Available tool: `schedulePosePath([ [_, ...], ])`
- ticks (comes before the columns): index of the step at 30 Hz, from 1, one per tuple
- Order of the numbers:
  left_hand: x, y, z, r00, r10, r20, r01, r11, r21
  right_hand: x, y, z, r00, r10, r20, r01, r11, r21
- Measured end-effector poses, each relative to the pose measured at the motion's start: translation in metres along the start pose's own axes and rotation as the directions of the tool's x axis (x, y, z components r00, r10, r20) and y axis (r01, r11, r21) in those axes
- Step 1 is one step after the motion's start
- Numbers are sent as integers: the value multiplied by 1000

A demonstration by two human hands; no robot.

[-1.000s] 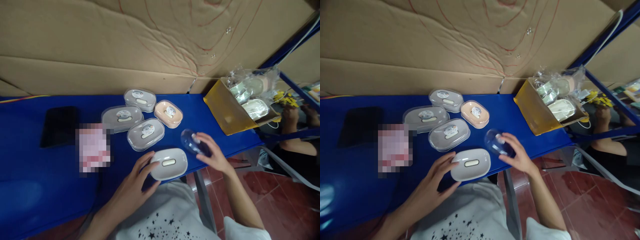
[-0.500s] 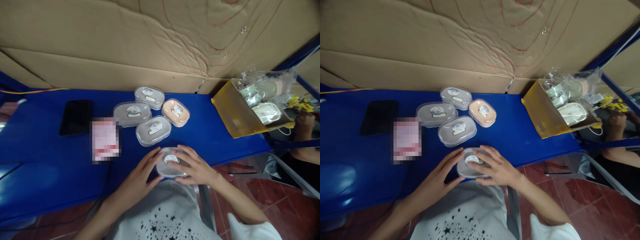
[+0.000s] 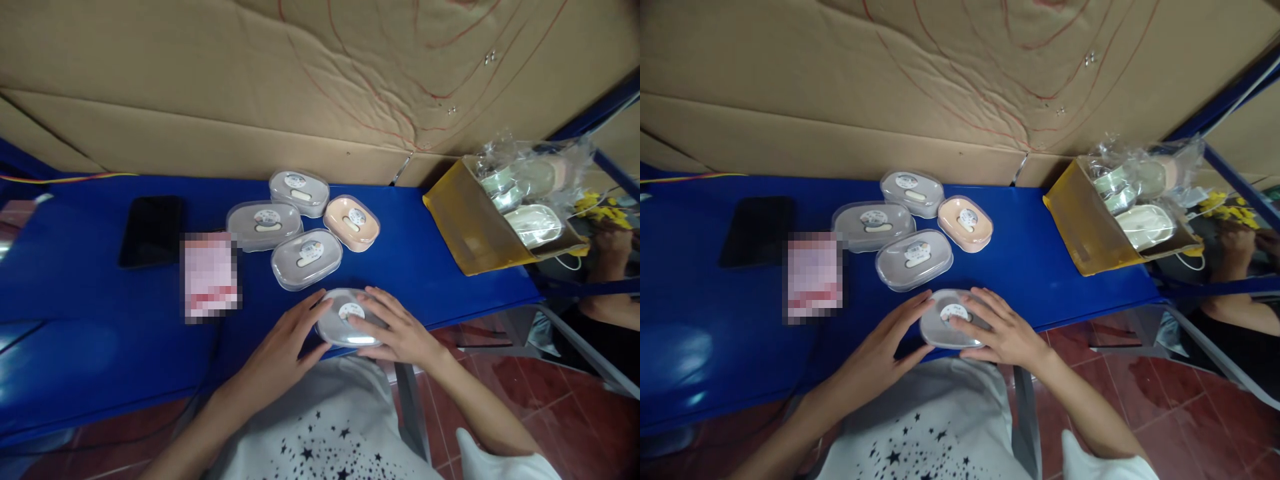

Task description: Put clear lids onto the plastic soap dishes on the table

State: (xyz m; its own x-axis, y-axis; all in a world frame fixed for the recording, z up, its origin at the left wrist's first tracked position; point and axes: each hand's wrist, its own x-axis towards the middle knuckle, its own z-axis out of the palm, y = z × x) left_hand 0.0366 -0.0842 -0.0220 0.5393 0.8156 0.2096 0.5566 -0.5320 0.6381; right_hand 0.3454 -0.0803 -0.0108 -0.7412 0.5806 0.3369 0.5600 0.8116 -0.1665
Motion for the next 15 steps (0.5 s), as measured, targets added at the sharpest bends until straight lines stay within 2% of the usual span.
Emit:
schedulePosePath([
  [2,0,3,-7,998,25,-65,-21,998,59,-11,9,-6,998,59,-19,-60,998,-12],
  [4,3,5,-16,982,62,-179,-35,988,149,-27,26,-15,982,177,-67,-180,983,-46],
  [6,11,4,-24,955,93,-282,-18,967,256,-43,49,-26,939,322,-119,-335,934,-122],
  [8,24,0,-30,944,89,-317,33,933,359,-47,72,-38,886,431,-174,-460,864,-205],
  [10,38,-5,-32,953,57,-296,79,900,428,-35,88,-44,848,476,-232,-523,824,-220],
  [11,44,-8,-32,959,38,-279,95,890,445,-22,94,-44,844,477,-245,-525,827,-198],
  [13,53,-10,-33,968,16,-252,103,886,453,14,99,-38,863,453,-225,-489,862,-138],
  [15,55,-10,-35,974,21,-224,82,895,439,55,102,-26,894,424,-143,-440,891,-111],
])
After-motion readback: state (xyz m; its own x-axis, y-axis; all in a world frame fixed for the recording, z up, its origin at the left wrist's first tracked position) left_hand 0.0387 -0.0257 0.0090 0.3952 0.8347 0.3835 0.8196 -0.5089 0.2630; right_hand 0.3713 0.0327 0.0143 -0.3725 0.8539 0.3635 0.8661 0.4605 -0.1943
